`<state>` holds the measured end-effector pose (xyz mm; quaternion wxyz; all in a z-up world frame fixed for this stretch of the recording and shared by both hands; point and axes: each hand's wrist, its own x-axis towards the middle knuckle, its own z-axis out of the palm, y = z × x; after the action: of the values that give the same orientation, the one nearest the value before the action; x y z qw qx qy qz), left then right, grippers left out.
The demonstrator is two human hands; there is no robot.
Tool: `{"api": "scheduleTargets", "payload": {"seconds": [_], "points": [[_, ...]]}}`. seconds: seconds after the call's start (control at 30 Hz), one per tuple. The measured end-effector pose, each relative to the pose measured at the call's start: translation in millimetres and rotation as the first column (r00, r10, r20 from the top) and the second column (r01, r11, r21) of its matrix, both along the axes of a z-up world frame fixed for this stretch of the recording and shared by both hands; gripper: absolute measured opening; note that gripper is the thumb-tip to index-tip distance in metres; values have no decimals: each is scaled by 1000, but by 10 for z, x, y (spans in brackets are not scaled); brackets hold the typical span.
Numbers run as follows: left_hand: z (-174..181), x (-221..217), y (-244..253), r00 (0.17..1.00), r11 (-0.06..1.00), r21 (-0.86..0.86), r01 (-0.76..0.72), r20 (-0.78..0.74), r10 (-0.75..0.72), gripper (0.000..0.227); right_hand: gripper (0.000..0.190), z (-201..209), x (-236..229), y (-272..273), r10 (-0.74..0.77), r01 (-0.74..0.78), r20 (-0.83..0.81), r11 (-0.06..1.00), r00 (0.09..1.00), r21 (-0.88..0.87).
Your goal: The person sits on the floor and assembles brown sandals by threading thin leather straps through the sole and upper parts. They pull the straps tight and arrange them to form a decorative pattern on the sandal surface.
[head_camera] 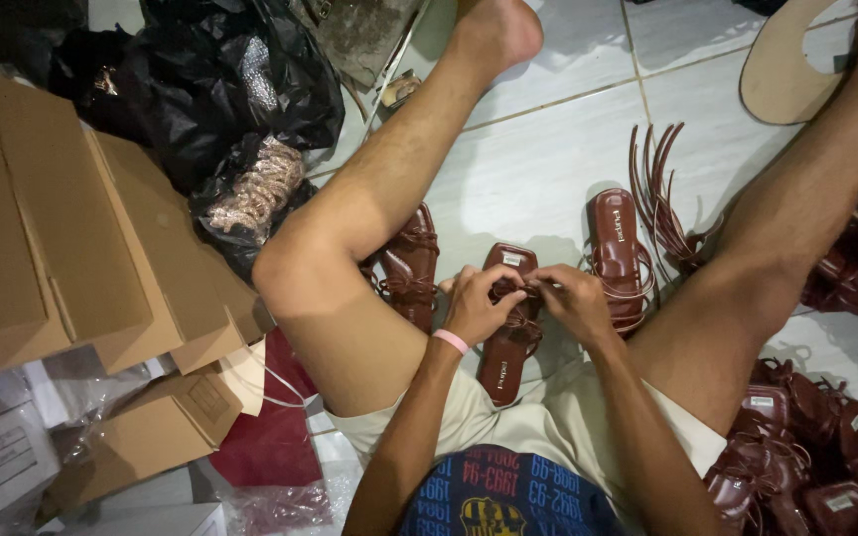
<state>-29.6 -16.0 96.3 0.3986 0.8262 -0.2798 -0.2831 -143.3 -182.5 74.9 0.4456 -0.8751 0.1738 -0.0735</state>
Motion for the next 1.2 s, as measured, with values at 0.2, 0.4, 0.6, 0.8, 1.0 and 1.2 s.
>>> {"api": "scheduleTargets", "payload": {"seconds": [0.2,0.4,0.6,0.8,1.0,1.2], "points": [[-16,2,7,1000,1000,-2,22,6,-22,17,20,-15,13,13,-46,46,-12,999,999,23],[-47,-16,32,1000,999,-41,23,8,-23,18,20,-14,-7,-20,11,-11,10,1000,1000,21],[-81,-10,14,1000,999,-36,27,-4,-27,15,20,-56,10,-11,-49,50,-26,998,998,44],[-68,29,15,999,999,-21,31,24,-30,18,20,154,55,-23,15,-10,-58,995,998,95],[43,168,210,971,973,-230,-14,-237,-42,56,38,425,-84,-73,-70,80,-61,980,996,185],[74,224,189,904,998,-61,-28,-427,-1,50,26,345,-200,18,-141,164,-200,981,970,104]]}}
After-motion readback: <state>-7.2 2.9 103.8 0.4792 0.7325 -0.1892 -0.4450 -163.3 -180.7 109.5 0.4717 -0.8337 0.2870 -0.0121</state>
